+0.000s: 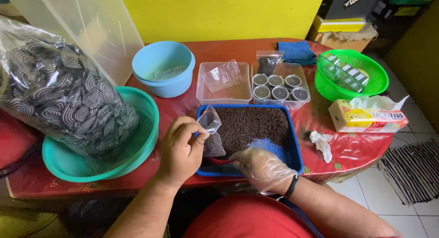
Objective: Filling small plastic bags with granular material using a scoop
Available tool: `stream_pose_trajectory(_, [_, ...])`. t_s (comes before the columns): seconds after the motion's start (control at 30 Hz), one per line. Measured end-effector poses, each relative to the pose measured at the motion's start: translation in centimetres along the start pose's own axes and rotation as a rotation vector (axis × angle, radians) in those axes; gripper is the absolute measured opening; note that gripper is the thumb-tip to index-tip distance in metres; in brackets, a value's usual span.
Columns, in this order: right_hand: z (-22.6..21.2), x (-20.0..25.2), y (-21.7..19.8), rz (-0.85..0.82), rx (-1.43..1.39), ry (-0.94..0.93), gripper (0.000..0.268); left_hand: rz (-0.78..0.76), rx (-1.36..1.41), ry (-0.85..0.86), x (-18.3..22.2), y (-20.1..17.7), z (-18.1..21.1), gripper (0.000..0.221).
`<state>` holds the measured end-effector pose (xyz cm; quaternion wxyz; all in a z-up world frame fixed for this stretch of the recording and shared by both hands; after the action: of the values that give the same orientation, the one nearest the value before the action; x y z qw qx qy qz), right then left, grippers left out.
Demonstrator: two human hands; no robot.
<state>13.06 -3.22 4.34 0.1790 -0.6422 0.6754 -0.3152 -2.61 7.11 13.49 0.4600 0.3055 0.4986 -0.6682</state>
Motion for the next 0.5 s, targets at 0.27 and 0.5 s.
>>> stream_pose_trajectory(0.27, [-0.3,-1.6,2.7,-0.066,0.035,0.030,0.029,-0.001,-0.001,0.017,0.3,0.4,0.3,0.008])
stream_pose_trajectory(0.5, [1.6,-2.2,2.0,0.017,-0.012,0.084,0.028,-0.005,0.011,0.000,0.2,0.4,0.4,0.009])
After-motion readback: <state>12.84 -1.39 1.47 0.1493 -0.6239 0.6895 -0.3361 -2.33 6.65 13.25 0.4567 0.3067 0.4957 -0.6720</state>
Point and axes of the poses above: each hand's wrist, its own x-axis away from the middle knuckle, its own y-axis out of the palm, z = x × y, the point moved 8 cm from there along -x, towards the middle knuckle, and after that the axes turned 6 degrees about -x, right-handed, at the moved point
